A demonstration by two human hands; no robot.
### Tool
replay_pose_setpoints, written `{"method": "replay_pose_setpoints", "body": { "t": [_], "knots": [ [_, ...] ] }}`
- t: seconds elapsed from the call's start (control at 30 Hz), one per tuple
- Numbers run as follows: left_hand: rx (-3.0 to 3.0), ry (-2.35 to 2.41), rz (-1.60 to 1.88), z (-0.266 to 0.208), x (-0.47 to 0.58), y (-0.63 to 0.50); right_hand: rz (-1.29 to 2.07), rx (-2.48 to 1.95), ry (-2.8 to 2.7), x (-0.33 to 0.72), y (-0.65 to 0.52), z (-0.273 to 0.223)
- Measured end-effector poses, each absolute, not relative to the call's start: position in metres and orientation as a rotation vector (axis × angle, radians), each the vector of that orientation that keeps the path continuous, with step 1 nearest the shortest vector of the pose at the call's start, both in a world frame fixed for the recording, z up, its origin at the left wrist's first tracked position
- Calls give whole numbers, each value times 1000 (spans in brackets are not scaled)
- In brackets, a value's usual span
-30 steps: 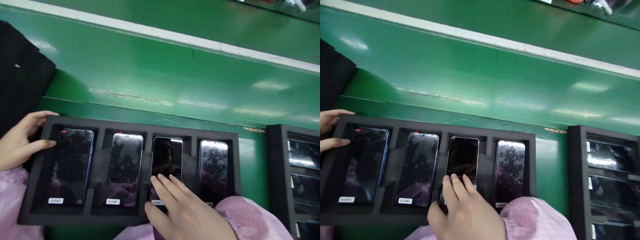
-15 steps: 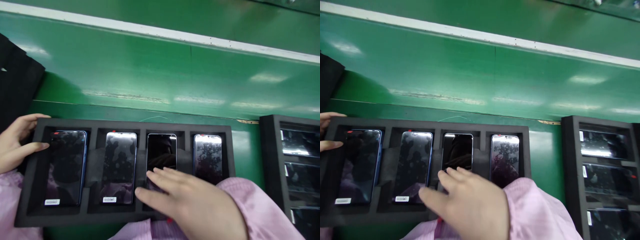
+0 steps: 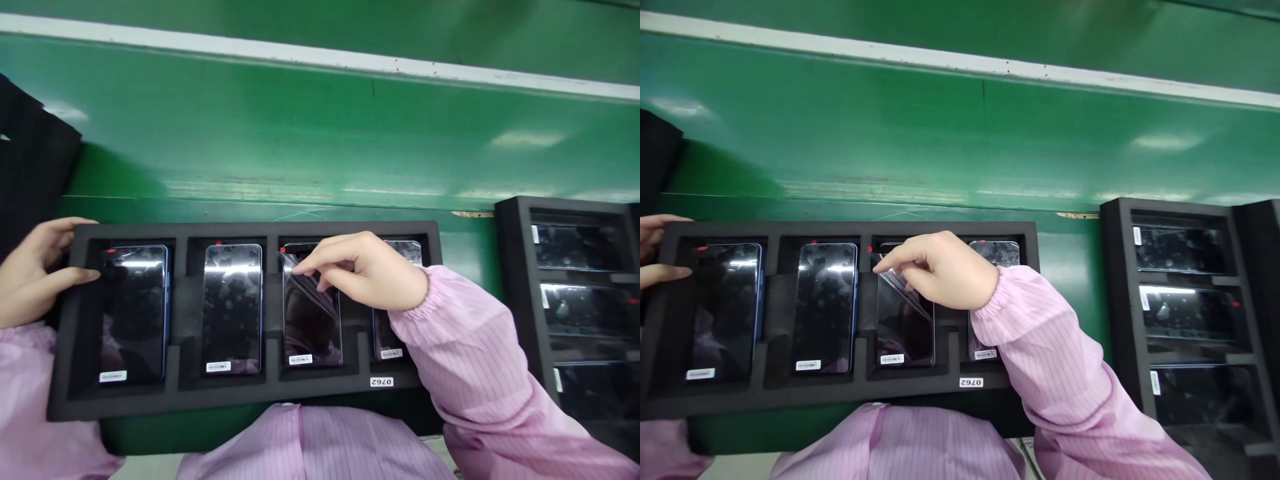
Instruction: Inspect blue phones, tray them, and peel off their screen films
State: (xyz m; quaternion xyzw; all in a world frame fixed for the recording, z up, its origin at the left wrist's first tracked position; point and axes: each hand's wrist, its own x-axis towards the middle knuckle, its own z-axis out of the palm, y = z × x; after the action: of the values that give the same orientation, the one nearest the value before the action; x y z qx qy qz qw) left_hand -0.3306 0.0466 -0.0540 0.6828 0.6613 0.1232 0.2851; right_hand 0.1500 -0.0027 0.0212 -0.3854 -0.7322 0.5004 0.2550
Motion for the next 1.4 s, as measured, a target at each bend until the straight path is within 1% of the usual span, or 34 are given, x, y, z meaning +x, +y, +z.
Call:
{"method": "replay_pose_setpoints", "body": {
  "t": [0.1, 0.27, 0.43, 0.73, 0.97, 1.03, 1.1, 1.17, 1.27, 1.4],
  "knots": [
    [1731, 1724, 432, -46, -320, 44, 1586, -1115, -1806, 141, -7, 16],
    [1668, 1740, 468, -39, -308, 42, 1875, -1197, -1532, 130, -11, 8],
    [1584, 1763, 478, -35, -301, 41, 2000, -1224, -1422, 127, -10, 8],
    [1541, 1805, 494, -28, -289, 40, 2267, -924, -1137, 135, -12, 4],
    [1533, 1807, 518, -25, -283, 39, 2278, -819, -1128, 136, -13, 2],
    [1546, 1800, 526, -26, -283, 39, 2208, -850, -1217, 137, -12, 7],
    [1564, 1786, 529, -27, -285, 39, 2051, -942, -1359, 139, -10, 12],
    [1586, 1772, 528, -30, -287, 40, 1810, -1091, -1513, 141, -9, 15],
    [1613, 1744, 510, -31, -290, 41, 1353, -1314, -1672, 145, -9, 16],
    [1595, 1699, 467, -27, -287, 39, 864, -1412, -1804, 158, -9, 20]
  ]
}}
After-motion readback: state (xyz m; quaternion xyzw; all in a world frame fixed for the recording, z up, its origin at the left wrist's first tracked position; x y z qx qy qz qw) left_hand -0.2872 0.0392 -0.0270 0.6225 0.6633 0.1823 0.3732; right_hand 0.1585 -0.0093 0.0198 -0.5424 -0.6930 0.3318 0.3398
